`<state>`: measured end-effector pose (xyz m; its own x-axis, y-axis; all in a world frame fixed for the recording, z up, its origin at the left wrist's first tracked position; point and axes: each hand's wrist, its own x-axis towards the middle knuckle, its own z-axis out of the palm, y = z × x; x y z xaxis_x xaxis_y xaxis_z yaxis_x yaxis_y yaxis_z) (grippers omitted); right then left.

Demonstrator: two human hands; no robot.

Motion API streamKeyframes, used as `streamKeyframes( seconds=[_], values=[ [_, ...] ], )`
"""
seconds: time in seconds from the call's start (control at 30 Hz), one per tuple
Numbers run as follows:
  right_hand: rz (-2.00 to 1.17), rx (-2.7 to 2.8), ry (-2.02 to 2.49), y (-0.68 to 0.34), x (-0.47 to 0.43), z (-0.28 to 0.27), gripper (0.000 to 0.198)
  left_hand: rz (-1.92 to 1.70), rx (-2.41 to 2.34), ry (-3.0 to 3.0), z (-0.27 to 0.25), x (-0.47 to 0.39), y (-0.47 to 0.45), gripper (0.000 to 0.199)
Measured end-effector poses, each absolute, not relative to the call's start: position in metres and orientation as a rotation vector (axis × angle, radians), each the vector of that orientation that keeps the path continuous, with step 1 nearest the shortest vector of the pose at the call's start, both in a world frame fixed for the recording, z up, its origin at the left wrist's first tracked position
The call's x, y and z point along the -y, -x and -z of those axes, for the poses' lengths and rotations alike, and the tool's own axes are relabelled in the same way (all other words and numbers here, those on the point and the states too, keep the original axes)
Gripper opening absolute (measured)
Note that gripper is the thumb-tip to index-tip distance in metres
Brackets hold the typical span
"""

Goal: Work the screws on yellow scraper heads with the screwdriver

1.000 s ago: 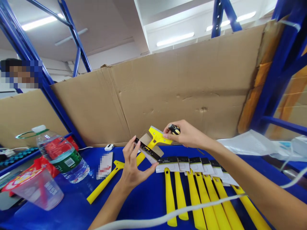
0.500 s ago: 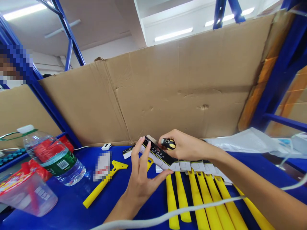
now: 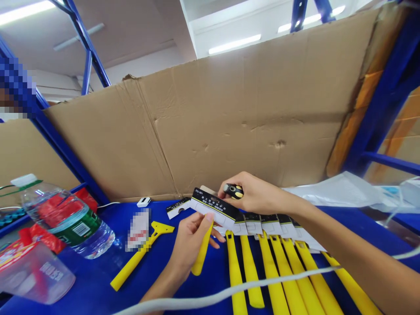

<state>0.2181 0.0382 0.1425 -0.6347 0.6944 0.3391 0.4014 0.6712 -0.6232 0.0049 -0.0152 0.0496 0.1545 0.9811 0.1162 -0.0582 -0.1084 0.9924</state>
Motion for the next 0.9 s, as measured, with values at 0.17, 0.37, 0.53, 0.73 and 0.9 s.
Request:
streamKeyframes(
  seconds=[0.17,0.37,0.53,0.73,0.9],
  values=[
    [-0.58,2.196,0.902,-0.218,-0.037,-0.146,0.021,-1.333,-1.018,-1.224,-0.045,0.021,-0.011,0.049],
    [-0.578,2.178,0.894,-0.218,-0.036,-0.147,0.033,-1.401,-1.037,-1.212,-0.042,0.018,-0.009,0.051],
    [-0.652,2.232,0.912,-0.216,-0.032,-0.149,0.016,-1.378,-1.027,-1.231,-0.042,0.019,-0.01,0.049],
    [-0.573,2.204,0.914,-0.221,-0.029,-0.155,0.015,-1.425,-0.957,-1.268,-0.043,0.018,-0.01,0.039],
    [-0.51,2.206,0.926,-0.224,-0.03,-0.156,0.014,-1.488,-0.927,-1.314,-0.04,0.017,-0.012,0.033]
  ],
)
